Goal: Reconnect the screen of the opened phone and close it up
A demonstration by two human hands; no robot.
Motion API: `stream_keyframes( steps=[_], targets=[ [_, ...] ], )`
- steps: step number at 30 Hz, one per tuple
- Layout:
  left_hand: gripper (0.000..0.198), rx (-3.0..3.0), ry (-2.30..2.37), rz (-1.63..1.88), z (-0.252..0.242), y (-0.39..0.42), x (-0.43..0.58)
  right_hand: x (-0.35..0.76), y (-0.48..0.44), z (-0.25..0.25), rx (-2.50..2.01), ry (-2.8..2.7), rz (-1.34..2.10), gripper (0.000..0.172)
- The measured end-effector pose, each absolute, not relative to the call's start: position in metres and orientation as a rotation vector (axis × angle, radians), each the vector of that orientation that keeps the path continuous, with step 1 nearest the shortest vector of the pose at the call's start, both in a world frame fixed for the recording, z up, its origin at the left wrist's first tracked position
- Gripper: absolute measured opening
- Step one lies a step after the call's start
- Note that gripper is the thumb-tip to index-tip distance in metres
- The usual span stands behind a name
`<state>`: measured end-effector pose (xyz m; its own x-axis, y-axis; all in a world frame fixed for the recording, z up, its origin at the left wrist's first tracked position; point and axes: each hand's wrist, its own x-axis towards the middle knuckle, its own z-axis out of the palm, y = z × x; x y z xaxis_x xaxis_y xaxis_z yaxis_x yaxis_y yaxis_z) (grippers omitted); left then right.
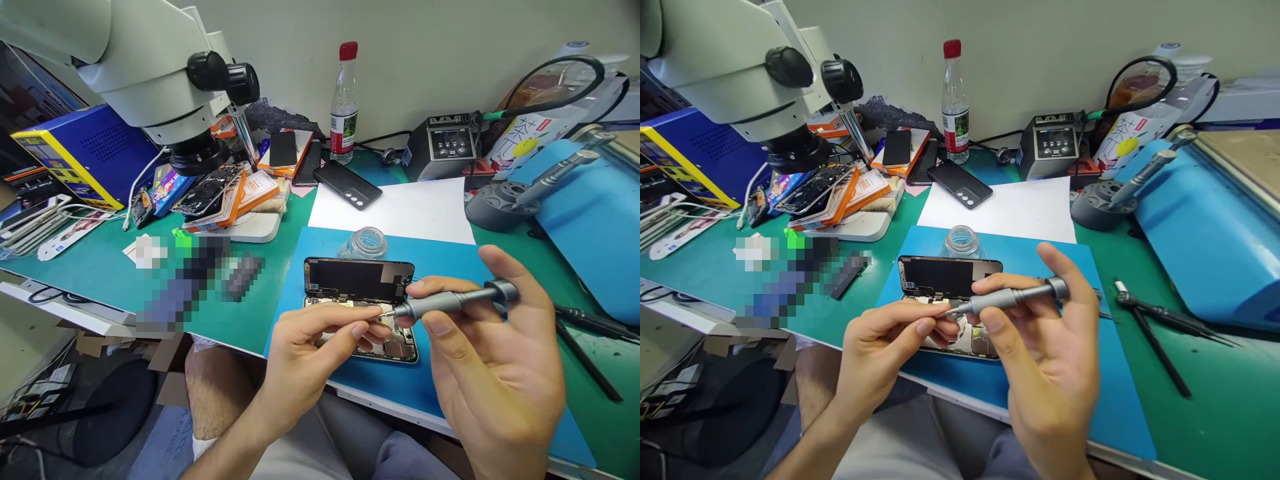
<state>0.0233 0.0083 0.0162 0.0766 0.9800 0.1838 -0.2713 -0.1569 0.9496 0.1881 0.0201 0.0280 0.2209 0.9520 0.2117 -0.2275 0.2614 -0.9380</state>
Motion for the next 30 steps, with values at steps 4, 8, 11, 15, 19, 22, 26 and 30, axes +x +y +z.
stream_keyframes(
  steps=[4,8,11,15,19,22,26,30],
  targets=[
    [0.023,1.209,0.869,1.378,0.0127,0.0065,0.0222,0.1914,0.0227,0.0273,-0.932,-0.983,1.083,0.057],
    [0.028,1.232,0.850,1.386,0.0104,0.0057,0.0218,0.1934,0.0236,0.0273,-0.943,-0.959,1.135,0.058],
    [0.031,1.202,0.837,1.384,0.0091,0.0054,0.0217,0.1938,0.0234,0.0273,-0.944,-0.957,1.154,0.056],
    [0.029,1.169,0.831,1.383,0.0090,0.0055,0.0208,0.1933,0.0235,0.0263,-0.955,-0.980,1.161,0.057],
    [0.028,1.173,0.843,1.374,0.0094,0.0055,0.0196,0.1927,0.0238,0.0266,-0.967,-0.977,1.159,0.058],
    [0.028,1.184,0.848,1.377,0.0092,0.0057,0.0190,0.1926,0.0238,0.0272,-0.974,-0.978,1.161,0.056],
    [0.024,1.199,0.875,1.374,0.0083,0.0057,0.0180,0.1925,0.0238,0.0268,-0.996,-0.991,1.158,0.058],
    [0.027,1.222,0.877,1.376,0.0069,0.0049,0.0170,0.1920,0.0234,0.0273,-0.992,-0.966,1.165,0.057]
  ],
)
